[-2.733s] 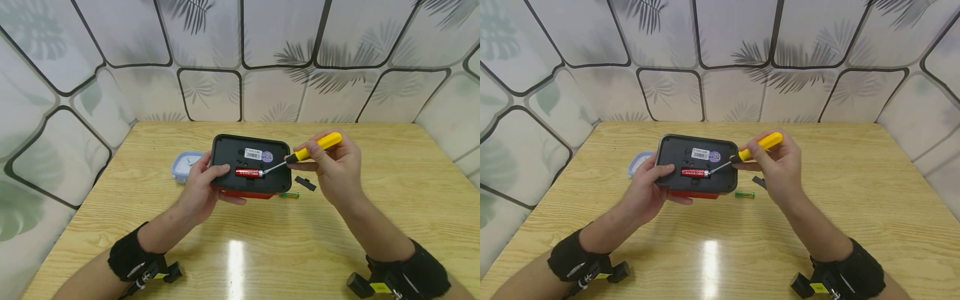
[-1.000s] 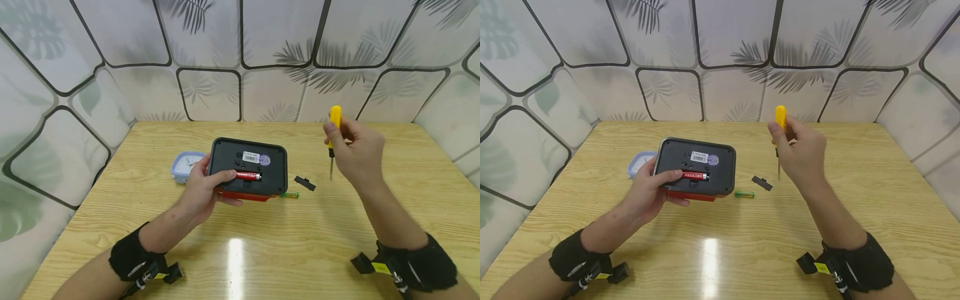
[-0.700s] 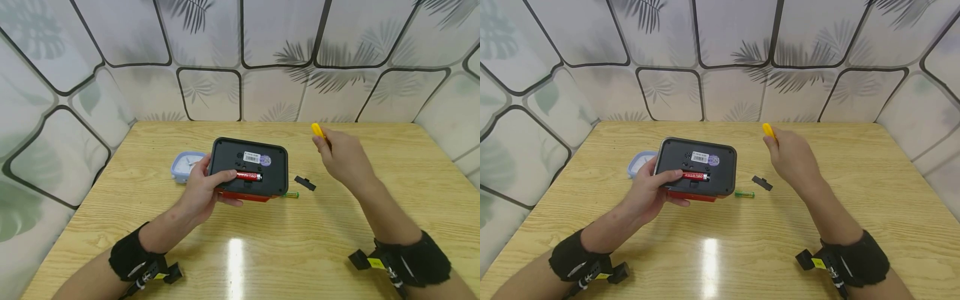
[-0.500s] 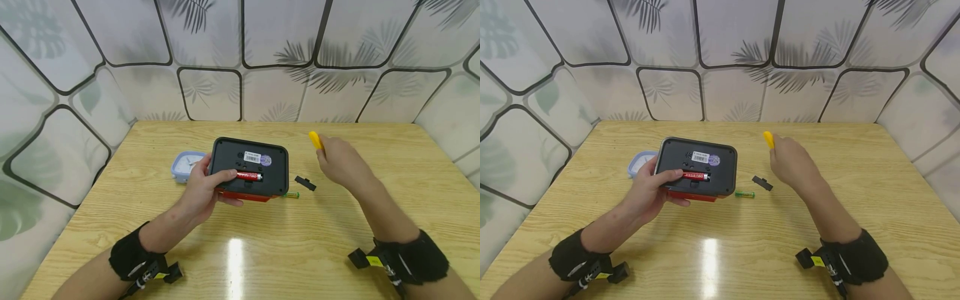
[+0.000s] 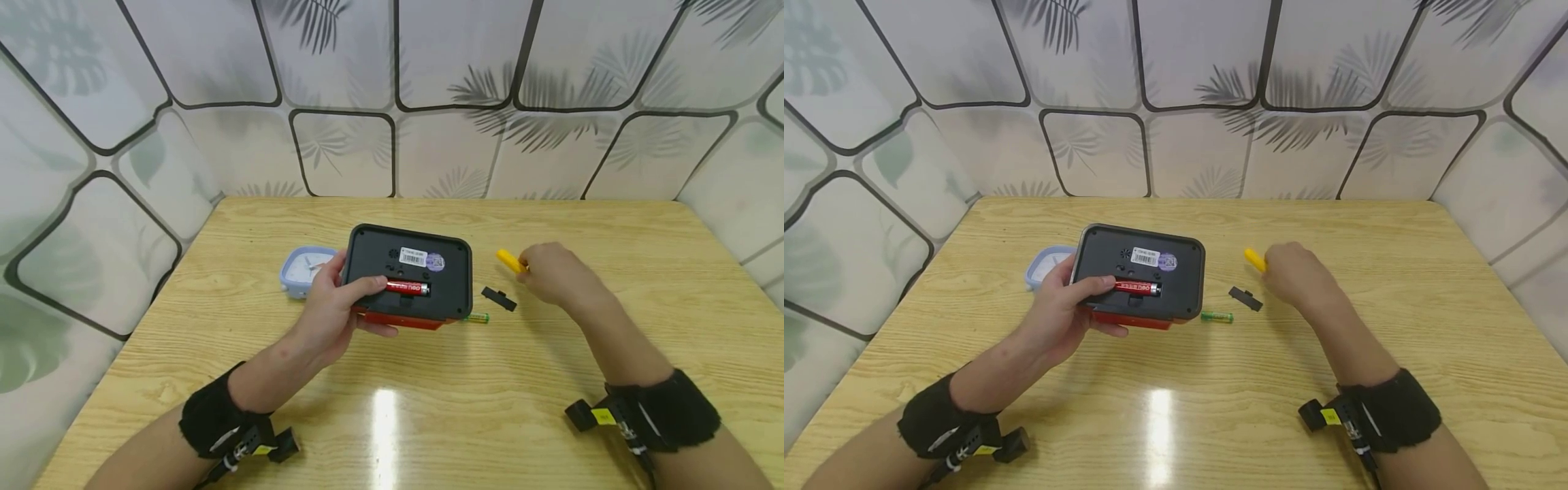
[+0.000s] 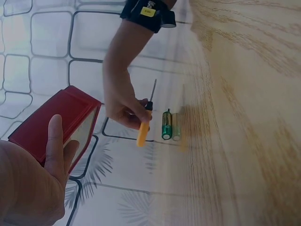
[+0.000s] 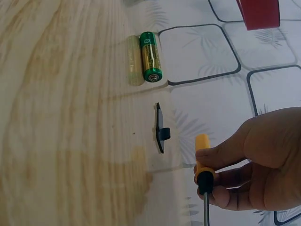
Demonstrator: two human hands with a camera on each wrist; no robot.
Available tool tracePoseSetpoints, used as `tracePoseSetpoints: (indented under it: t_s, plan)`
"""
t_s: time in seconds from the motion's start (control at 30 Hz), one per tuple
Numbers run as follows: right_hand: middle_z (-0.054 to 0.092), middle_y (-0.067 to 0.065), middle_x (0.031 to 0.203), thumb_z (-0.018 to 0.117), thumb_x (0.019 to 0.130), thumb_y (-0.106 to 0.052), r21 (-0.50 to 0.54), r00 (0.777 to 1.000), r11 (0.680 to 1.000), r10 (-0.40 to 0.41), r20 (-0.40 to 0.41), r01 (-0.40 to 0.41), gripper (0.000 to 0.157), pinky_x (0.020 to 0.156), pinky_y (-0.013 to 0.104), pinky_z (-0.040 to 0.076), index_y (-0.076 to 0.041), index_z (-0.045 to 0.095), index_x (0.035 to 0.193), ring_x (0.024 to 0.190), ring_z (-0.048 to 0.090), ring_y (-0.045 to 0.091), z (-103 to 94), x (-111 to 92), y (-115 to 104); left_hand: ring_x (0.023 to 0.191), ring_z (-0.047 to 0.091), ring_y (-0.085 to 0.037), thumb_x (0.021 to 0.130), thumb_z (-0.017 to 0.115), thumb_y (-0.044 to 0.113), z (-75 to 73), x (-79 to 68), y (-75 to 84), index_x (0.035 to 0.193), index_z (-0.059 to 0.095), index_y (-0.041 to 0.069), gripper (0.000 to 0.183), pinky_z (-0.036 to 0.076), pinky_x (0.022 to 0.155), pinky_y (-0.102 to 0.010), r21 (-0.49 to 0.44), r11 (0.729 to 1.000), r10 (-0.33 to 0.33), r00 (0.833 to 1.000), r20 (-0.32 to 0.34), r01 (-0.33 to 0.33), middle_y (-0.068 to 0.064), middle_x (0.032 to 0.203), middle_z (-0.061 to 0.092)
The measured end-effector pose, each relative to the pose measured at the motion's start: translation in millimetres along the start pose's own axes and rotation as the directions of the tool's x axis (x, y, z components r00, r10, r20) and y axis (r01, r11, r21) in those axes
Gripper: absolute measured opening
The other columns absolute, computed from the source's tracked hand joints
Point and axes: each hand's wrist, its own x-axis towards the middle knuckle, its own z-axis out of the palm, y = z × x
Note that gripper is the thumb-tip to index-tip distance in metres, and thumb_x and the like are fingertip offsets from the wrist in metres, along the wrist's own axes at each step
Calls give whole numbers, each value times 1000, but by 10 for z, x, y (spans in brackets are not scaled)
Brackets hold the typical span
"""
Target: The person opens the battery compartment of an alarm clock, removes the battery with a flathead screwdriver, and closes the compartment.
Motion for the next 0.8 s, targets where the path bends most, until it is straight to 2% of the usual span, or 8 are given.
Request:
tracePoseSetpoints:
  t_s: [0.17, 0.27, 0.47, 0.8]
  plan:
    - [69, 24, 103, 66, 92, -6, -17, 996, 1000, -7, 90, 9, 27, 81, 49, 56, 12, 66, 112, 89, 65, 31, 73, 18, 37, 92, 73, -26, 93, 57, 0, 1, -6, -4, 139, 39, 9, 50, 61, 58, -50, 6, 1000, -6, 1000, -9, 6, -13, 119, 63]
    - [68, 22, 101, 67, 91, -5, -26, 993, 1000, -13, 113, 16, 27, 81, 49, 55, 11, 65, 112, 88, 63, 30, 105, 20, 48, 92, 73, -27, 93, 57, 0, -2, -10, -2, 139, 39, 9, 50, 61, 58, -50, 10, 1000, -6, 1000, -6, 6, -14, 120, 62]
    - [66, 19, 98, 69, 90, -6, -43, 994, 999, 3, 113, 1, 25, 78, 46, 54, 9, 63, 110, 85, 61, 28, 116, 9, 44, 92, 73, -27, 93, 56, 0, 8, -10, 2, 139, 39, 8, 50, 61, 58, -49, 5, 1000, -8, 1000, 4, 8, -14, 120, 62]
    - [65, 26, 111, 72, 89, -8, -59, 997, 998, 11, 79, -6, 38, 83, 49, 55, 10, 59, 121, 95, 63, 33, 124, 1, 25, 92, 73, -26, 92, 56, 0, 11, -13, -7, 137, 39, 8, 48, 61, 58, -49, 6, 1000, -12, 1000, 1, 12, -13, 118, 63]
